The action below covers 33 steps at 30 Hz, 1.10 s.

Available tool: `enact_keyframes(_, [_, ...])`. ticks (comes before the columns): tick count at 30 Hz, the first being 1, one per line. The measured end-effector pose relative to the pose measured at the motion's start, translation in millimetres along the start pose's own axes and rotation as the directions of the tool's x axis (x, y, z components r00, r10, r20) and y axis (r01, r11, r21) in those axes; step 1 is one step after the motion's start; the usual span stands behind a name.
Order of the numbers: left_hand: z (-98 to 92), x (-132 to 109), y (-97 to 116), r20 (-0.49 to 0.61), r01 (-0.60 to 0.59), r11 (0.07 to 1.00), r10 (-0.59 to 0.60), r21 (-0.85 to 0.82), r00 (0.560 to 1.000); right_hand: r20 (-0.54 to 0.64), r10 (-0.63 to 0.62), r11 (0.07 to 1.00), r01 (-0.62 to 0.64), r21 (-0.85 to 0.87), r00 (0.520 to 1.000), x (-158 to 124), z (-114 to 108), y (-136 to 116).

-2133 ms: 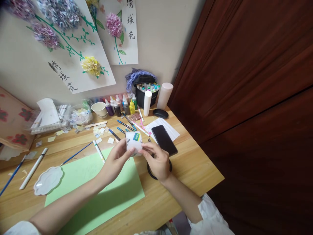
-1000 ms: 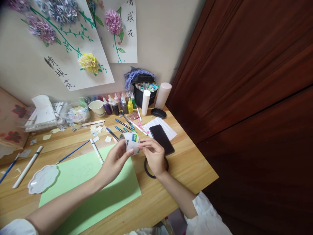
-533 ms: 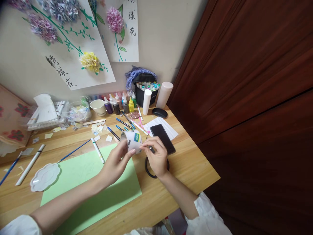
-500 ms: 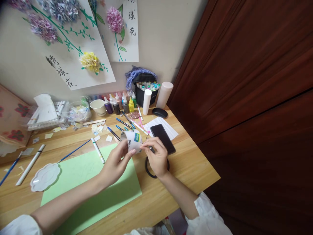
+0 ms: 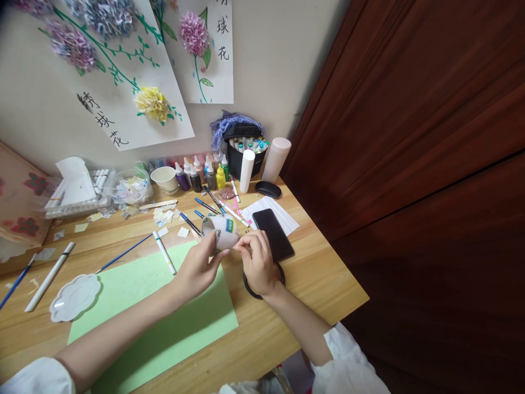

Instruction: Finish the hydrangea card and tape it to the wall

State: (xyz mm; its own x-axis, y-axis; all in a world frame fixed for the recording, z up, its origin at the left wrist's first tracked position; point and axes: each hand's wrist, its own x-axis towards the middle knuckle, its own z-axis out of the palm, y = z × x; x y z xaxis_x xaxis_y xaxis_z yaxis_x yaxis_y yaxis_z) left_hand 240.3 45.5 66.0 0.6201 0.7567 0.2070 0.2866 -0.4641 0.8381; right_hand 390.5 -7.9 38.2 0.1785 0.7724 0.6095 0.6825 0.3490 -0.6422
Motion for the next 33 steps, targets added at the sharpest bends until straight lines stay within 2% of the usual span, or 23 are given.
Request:
enact_keyframes(4, [-6.2,4.2,0.2,-0.108,0.092,0.994,-0.097,-0.051,0.989,0.009,-0.050,0.999,0.049,0.021,0.999,-2.4,4.6,-4.5])
enact_keyframes(7, [-7.9,5.7,1.7,-0.062,0.153,0.957,-0.173,-0.248,0.983,-0.069,0.016,0.994,-0.008,0.108,0.998,-4.2,7.3,-3.6])
enact_keyframes(10, [-6.6,5.8,4.2,-0.007,0.165,0.885,-0.186,-0.435,0.982,-0.141,0.076,0.980,-0.048,0.194,0.987,-5.7,8.7,-1.4])
enact_keyframes(13, [-4.6,5.0,6.2,0.033,0.178,0.840,-0.188,-0.513,0.982,-0.153,0.092,0.979,-0.062,0.193,0.984,-4.7,6.9,-1.3])
enact_keyframes(15, [-3.6,4.0,6.5,0.045,0.176,0.827,-0.180,-0.533,0.983,-0.119,0.111,0.978,-0.087,0.190,0.987,-2.4,3.6,-2.5])
enact_keyframes(18, [-3.3,2.2,6.5,0.041,0.175,0.872,-0.176,-0.456,0.984,-0.067,0.090,0.988,-0.081,0.131,0.994,2.5,-2.5,-5.0])
enact_keyframes(22, [-5.5,-0.4,7.7,-0.002,0.159,0.968,-0.162,-0.194,0.987,-0.004,0.007,0.999,-0.007,0.046,1.000,8.9,-10.0,-10.2])
enact_keyframes(24, [-7.3,-1.6,8.9,-0.007,0.142,0.983,-0.144,-0.120,0.990,0.052,0.008,0.998,-0.011,0.061,0.999,11.1,-12.5,-13.4])
enact_keyframes(26, [-8.6,-2.8,10.2,0.010,0.140,0.985,-0.140,-0.104,0.990,0.102,0.062,0.987,-0.076,0.139,0.993,12.1,-13.5,-16.1])
enact_keyframes(28, [-8.9,-3.9,11.7,0.038,0.149,0.977,-0.144,-0.153,0.989,0.152,0.154,0.936,-0.193,0.295,0.976,11.4,-12.7,-17.9])
enact_keyframes(31, [-7.6,-4.2,15.0,0.097,0.197,0.922,-0.174,-0.334,0.980,0.234,0.264,0.767,-0.351,0.536,0.936,8.6,-8.6,-19.7])
enact_keyframes(33, [-7.6,-3.0,18.3,0.120,0.246,0.855,-0.214,-0.457,0.969,0.271,0.311,0.663,-0.412,0.624,0.911,7.9,-5.9,-20.0])
